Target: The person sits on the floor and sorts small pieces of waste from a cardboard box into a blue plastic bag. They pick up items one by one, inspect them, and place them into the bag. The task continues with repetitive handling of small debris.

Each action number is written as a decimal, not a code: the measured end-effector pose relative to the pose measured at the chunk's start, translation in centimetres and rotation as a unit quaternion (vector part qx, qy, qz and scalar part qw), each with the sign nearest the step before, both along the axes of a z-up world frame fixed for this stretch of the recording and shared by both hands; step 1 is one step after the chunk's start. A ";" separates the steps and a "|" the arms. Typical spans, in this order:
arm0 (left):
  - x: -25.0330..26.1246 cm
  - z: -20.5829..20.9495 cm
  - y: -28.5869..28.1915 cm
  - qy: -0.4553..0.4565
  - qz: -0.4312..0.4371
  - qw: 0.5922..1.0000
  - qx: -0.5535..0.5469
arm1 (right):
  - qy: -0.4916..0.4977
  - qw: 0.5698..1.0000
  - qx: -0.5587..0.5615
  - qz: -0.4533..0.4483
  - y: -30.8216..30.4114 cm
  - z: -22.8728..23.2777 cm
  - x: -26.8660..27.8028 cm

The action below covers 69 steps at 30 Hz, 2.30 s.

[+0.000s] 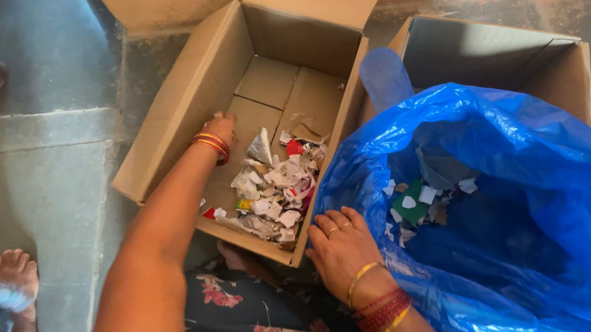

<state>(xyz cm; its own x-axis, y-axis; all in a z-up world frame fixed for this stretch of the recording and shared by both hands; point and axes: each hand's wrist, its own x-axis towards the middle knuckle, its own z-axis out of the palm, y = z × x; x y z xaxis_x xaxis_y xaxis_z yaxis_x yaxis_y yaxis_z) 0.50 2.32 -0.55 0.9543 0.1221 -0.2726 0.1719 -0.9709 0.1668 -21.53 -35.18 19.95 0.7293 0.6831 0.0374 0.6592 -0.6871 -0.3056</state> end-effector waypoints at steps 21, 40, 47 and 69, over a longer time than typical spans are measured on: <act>-10.9 -1.3 -1.2 0.385 -0.077 0.912 0.115 | -0.004 1.000 -0.009 0.004 0.0 0.3 -0.2; -8.0 5.4 -10.8 0.274 -0.214 0.938 0.006 | -0.004 1.000 0.007 0.001 -0.1 0.2 -0.2; 2.1 2.9 -10.8 0.035 -0.081 0.996 -0.032 | 0.001 1.000 0.008 0.007 0.1 0.3 -0.1; -9.7 9.8 -14.2 0.283 -0.184 0.929 -0.150 | -0.004 1.000 0.013 0.011 -0.1 -0.2 -0.1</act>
<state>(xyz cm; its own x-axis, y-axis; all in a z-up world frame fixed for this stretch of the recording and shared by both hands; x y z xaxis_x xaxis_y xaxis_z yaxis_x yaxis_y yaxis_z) -9.15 -11.86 9.23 0.6097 -0.3461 -0.7131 -0.0195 -0.9059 0.4231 -21.66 -35.26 19.80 0.7135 0.6979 0.0622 0.6770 -0.6639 -0.3178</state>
